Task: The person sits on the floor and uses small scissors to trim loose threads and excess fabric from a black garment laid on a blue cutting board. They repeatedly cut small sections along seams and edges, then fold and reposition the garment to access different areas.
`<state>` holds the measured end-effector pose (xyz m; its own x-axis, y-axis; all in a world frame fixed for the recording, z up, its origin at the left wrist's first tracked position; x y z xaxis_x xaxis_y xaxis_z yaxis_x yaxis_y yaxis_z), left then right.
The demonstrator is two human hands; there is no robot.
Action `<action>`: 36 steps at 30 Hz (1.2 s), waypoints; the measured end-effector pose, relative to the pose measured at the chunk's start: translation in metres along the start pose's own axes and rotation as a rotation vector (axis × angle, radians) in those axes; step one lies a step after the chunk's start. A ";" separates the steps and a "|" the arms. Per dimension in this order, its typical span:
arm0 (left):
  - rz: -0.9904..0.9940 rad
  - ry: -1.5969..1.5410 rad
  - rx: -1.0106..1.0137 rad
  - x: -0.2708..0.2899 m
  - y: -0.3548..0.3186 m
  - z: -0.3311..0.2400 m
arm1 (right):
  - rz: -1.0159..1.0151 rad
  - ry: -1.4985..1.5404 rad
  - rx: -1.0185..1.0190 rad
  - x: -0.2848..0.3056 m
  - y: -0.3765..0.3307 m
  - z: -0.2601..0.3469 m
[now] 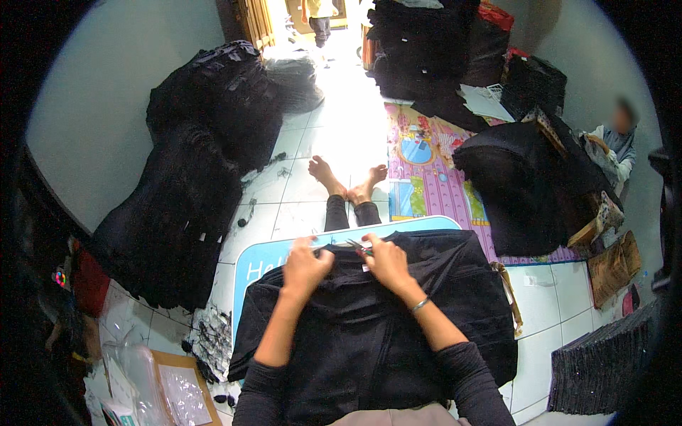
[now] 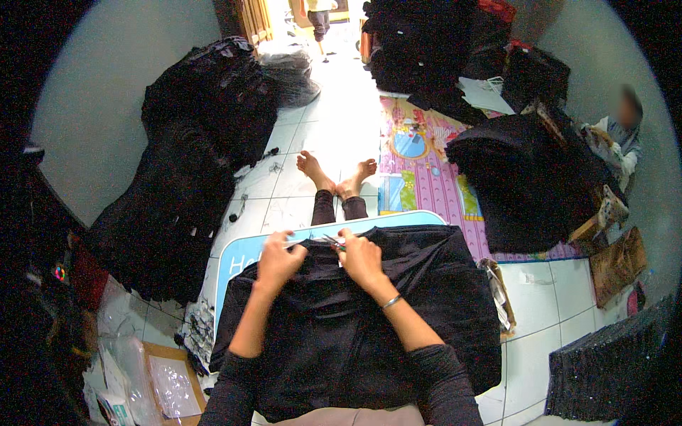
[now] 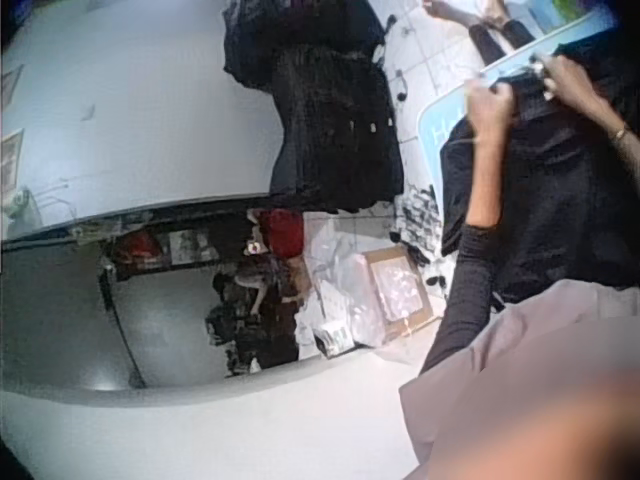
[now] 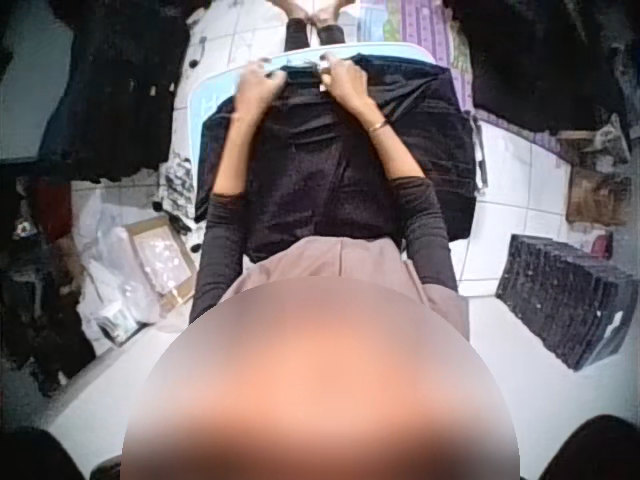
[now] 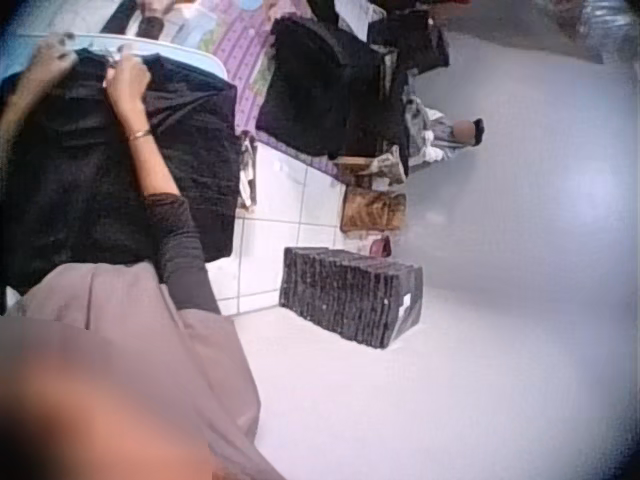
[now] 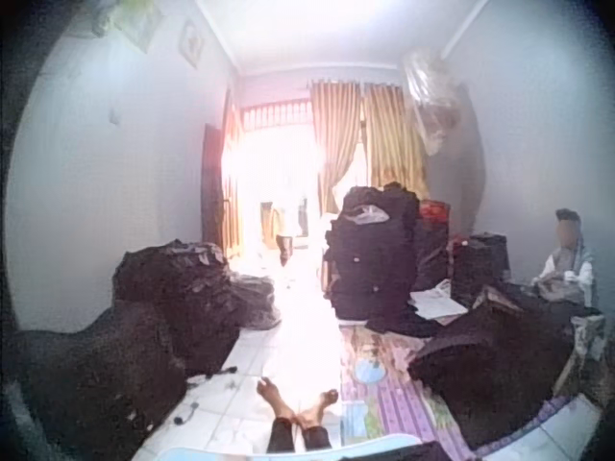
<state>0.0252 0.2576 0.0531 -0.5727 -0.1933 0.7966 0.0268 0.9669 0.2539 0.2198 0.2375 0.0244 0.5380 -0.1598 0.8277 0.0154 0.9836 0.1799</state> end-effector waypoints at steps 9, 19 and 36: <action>-0.032 0.181 -0.055 -0.033 -0.024 -0.005 | -0.083 0.119 0.239 -0.007 -0.016 0.012; 0.223 -1.296 0.525 -0.042 -0.052 0.057 | -0.092 0.039 0.095 -0.003 -0.012 0.006; 0.069 -0.866 0.014 -0.021 -0.046 0.023 | 0.037 0.469 0.189 -0.015 -0.026 0.060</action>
<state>0.0174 0.2210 0.0122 -0.9923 0.0556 0.1109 0.0780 0.9747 0.2094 0.1602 0.2090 0.0390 0.8569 -0.0278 0.5148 -0.1397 0.9486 0.2839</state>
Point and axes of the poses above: each hand's wrist, its own y-axis towards the middle knuckle, its own x-axis out of the back of the hand, z = x × y, the point moved 9 cm from there along y, towards the middle knuckle
